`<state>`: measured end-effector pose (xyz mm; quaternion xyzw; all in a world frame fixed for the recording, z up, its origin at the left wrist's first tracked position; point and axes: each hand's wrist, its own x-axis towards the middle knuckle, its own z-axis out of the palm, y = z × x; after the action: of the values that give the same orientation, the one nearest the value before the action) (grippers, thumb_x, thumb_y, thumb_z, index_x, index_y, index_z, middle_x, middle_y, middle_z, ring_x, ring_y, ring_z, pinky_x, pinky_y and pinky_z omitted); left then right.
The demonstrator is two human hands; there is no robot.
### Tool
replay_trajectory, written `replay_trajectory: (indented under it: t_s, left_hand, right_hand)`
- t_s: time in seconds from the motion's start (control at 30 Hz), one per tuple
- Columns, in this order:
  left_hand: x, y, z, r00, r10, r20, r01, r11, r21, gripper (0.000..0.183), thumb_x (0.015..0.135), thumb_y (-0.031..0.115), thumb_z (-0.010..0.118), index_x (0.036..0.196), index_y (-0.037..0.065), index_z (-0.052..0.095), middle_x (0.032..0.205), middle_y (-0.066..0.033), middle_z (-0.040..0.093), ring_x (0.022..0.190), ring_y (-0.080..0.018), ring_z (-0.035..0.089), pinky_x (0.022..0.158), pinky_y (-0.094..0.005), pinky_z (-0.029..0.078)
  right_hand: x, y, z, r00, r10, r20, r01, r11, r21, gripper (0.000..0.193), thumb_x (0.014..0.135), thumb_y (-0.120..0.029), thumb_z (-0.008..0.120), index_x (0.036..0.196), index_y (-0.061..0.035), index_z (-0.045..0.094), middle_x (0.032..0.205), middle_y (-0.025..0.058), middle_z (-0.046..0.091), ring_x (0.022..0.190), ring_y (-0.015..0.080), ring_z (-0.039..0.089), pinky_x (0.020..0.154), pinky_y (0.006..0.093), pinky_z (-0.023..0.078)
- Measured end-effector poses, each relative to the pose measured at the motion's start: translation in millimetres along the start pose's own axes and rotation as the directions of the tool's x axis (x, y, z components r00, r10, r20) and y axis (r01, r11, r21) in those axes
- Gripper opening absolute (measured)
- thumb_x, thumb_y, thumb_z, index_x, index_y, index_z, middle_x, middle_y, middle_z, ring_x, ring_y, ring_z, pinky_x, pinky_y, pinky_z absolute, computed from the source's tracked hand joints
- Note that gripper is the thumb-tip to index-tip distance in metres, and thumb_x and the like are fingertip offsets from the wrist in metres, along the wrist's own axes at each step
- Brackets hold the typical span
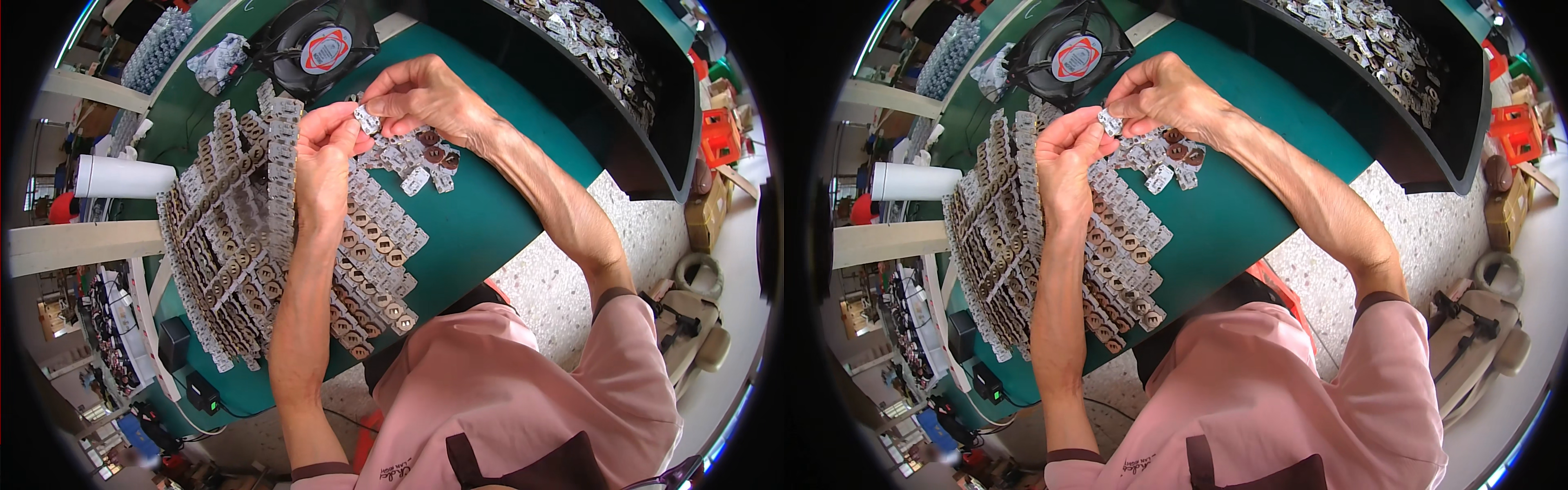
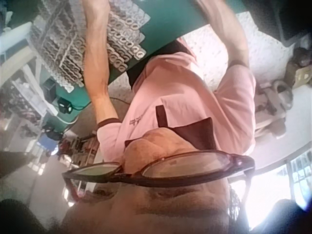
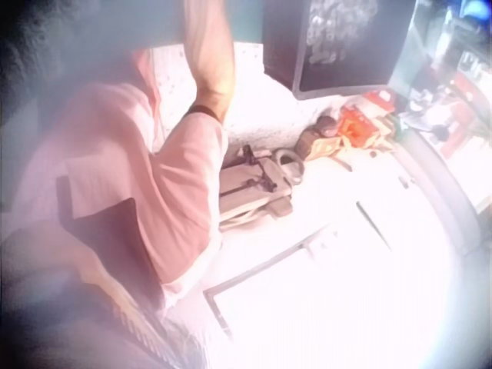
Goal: The person assembles small metal ring components onto long white plastic strips by hand at a workstation.
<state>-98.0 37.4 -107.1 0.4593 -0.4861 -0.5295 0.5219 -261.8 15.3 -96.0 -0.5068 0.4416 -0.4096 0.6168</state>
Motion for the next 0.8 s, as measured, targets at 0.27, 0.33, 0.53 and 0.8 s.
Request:
replay_trajectory:
  t_s: [0.27, 0.33, 0.53, 0.8]
  left_hand:
    - [0.6, -0.7, -0.1, 1.0, -0.002, 0.005, 0.002, 1.0, 0.009, 0.016, 0.083, -0.001, 0.058, 0.099, -0.003, 0.062, 0.084, -0.0085, 0.065, 0.067, -0.0109, 0.061, 0.064, -0.0256, 0.054]
    - [-0.1, 1.3, 1.9, 0.999, -0.029, -0.023, 0.03, 0.999, 0.025, 0.016, 0.084, 0.002, 0.059, 0.099, -0.002, 0.062, 0.084, -0.0077, 0.064, 0.067, -0.0106, 0.06, 0.064, -0.0256, 0.054]
    - [-1.7, 5.1, 3.4, 0.999, -0.04, -0.022, 0.041, 0.998, 0.056, 0.017, 0.086, 0.007, 0.059, 0.101, 0.0, 0.063, 0.083, -0.0058, 0.063, 0.068, -0.0101, 0.059, 0.065, -0.0251, 0.054]
    - [-1.8, 4.6, 3.0, 0.999, -0.038, -0.031, 0.04, 0.997, 0.061, 0.016, 0.086, 0.006, 0.059, 0.101, 0.0, 0.063, 0.082, -0.006, 0.063, 0.068, -0.0101, 0.059, 0.065, -0.0258, 0.053]
  right_hand:
    - [-1.3, -0.3, 0.8, 1.0, -0.023, -0.001, 0.023, 1.0, 0.008, 0.014, 0.081, -0.01, 0.066, 0.088, 0.0022, 0.064, 0.075, 0.0067, 0.064, 0.062, 0.0108, 0.062, 0.059, 0.0212, 0.053]
    - [-0.3, -1.3, 1.1, 1.0, -0.002, -0.014, 0.002, 1.0, 0.004, 0.014, 0.081, -0.01, 0.066, 0.088, 0.0022, 0.064, 0.074, 0.0068, 0.064, 0.062, 0.0112, 0.062, 0.058, 0.0215, 0.053]
    - [-1.3, -3.9, 1.2, 0.999, 0.033, -0.042, -0.032, 0.999, 0.015, 0.017, 0.08, -0.013, 0.067, 0.088, 0.0021, 0.065, 0.073, 0.0073, 0.063, 0.062, 0.0123, 0.062, 0.056, 0.0218, 0.051]
    - [-0.7, -2.7, 1.0, 0.999, 0.025, -0.032, -0.024, 0.999, 0.032, 0.017, 0.079, -0.013, 0.067, 0.087, 0.0028, 0.065, 0.071, 0.0075, 0.063, 0.06, 0.0119, 0.062, 0.054, 0.0215, 0.051]
